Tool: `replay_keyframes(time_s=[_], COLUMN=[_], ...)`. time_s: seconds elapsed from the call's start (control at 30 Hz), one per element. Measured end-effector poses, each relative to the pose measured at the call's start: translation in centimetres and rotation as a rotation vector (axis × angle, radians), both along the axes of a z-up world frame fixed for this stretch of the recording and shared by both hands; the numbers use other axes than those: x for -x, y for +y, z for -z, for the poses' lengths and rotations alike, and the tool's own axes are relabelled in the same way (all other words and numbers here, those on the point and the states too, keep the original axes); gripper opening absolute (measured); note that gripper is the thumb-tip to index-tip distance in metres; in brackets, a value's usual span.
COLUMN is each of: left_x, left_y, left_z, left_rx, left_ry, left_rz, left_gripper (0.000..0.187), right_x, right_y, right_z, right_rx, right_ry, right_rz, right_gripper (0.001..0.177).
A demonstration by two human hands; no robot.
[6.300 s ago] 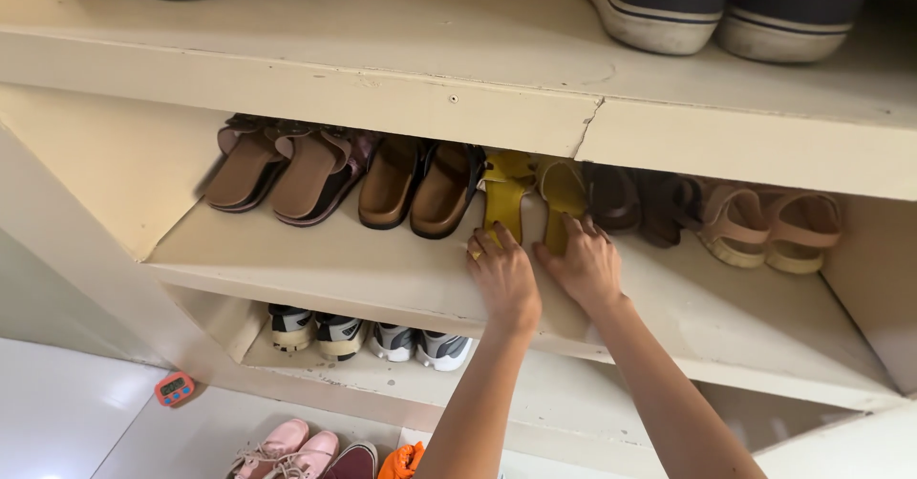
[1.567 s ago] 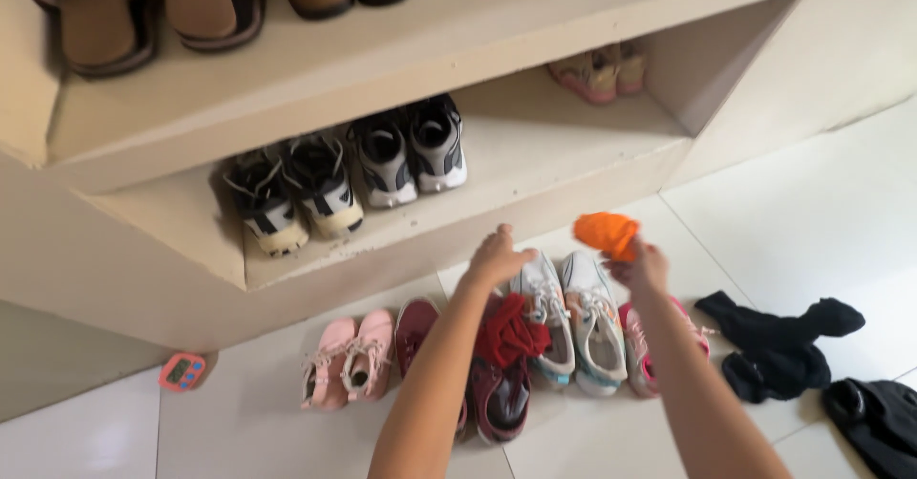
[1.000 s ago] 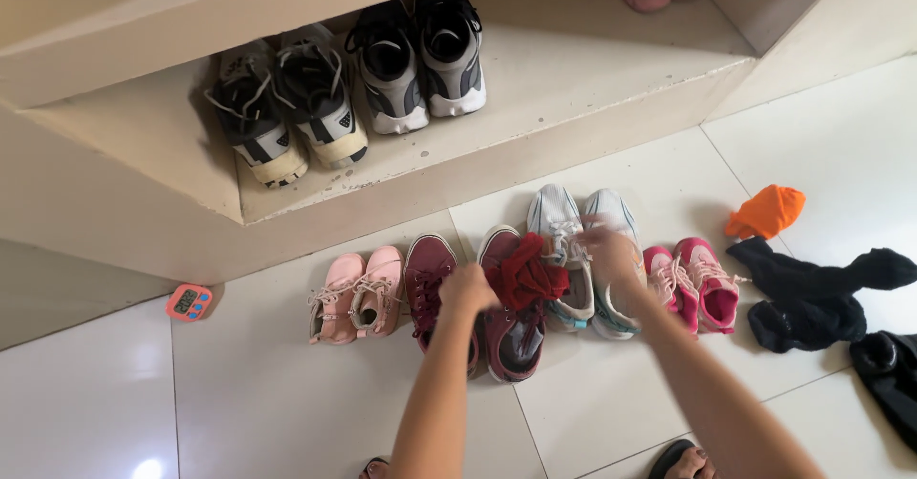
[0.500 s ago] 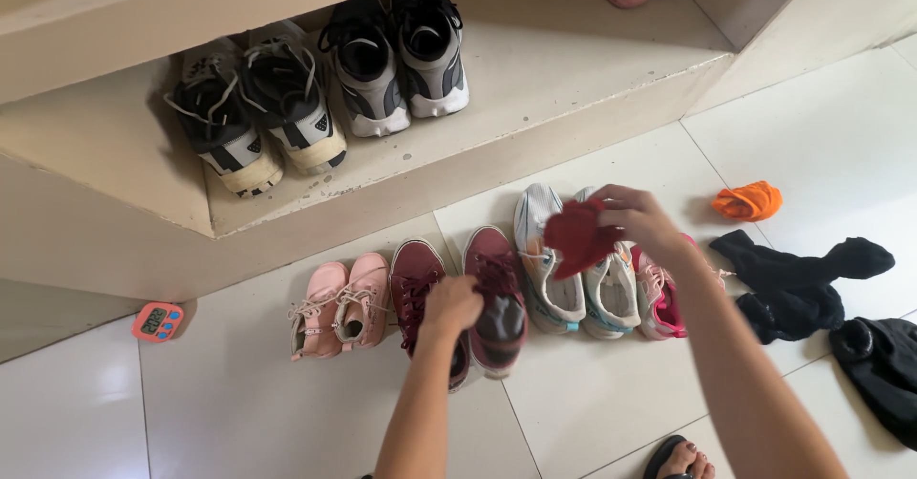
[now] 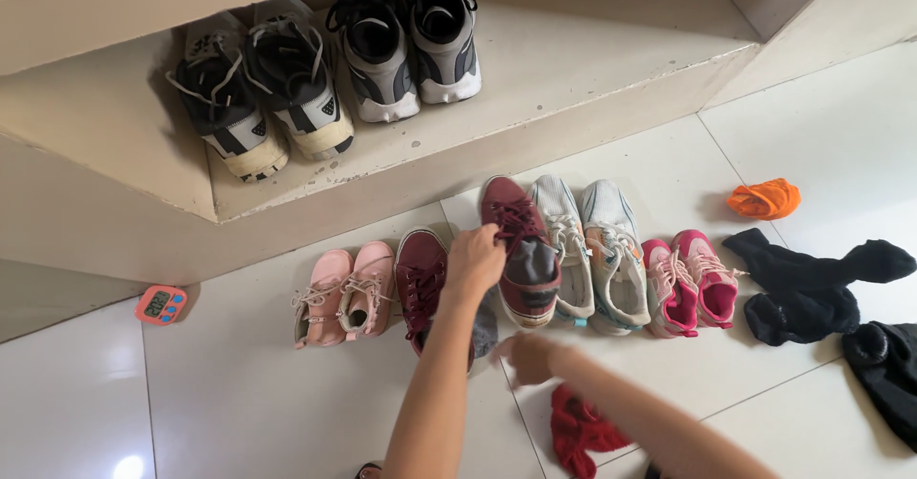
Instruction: The person cleans various shoes using a red cloth and organizes them on a shoe rack. They wipe sandals, slippers, and sneakers, then place them on shelves. The person also ties the laces of a pair of pink sneakers.
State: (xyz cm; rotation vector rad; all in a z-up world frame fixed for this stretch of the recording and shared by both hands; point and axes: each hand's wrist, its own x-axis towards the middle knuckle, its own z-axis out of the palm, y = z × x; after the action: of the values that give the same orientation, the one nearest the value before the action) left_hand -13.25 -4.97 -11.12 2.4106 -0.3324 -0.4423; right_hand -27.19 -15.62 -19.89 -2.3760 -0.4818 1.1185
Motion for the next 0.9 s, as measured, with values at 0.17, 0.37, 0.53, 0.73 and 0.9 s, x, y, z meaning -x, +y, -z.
replay_keyframes(time_s=[0.17,0.37,0.53,0.73,0.9], left_x=[-0.2,-0.6,-0.6,-0.6,-0.2], left_y=[-1.3,-0.8,-0.6,0.2,1.6], left_z=[1.1,4.6,6.3,6.2,6.8], left_rx=[-0.012,-0.001,0.048,0.013,-0.060], left_ry=[-0.049,-0.062,-0.119,-0.078,-0.007], left_rz=[0.020,0.012,-0.072,-0.091,-0.087], left_gripper=[0.024,0.022,0.023,0.024,0.024], right_x=[2.7,2.0,2.6,0.0,-5.9], right_y=[3.7,3.0,2.3,0.3,-5.2], right_z=[6.4,5.4,5.0,3.0,-7.8], right_rx=[0.259,0.367,0.183,-0.138,-0.232], right_ry=[-0.553,-0.272,-0.483,-0.330,-0.021], right_rz=[0.105,-0.068,-0.234,-0.005,-0.006], right_gripper=[0.047,0.027,0.026,0.017,0.029])
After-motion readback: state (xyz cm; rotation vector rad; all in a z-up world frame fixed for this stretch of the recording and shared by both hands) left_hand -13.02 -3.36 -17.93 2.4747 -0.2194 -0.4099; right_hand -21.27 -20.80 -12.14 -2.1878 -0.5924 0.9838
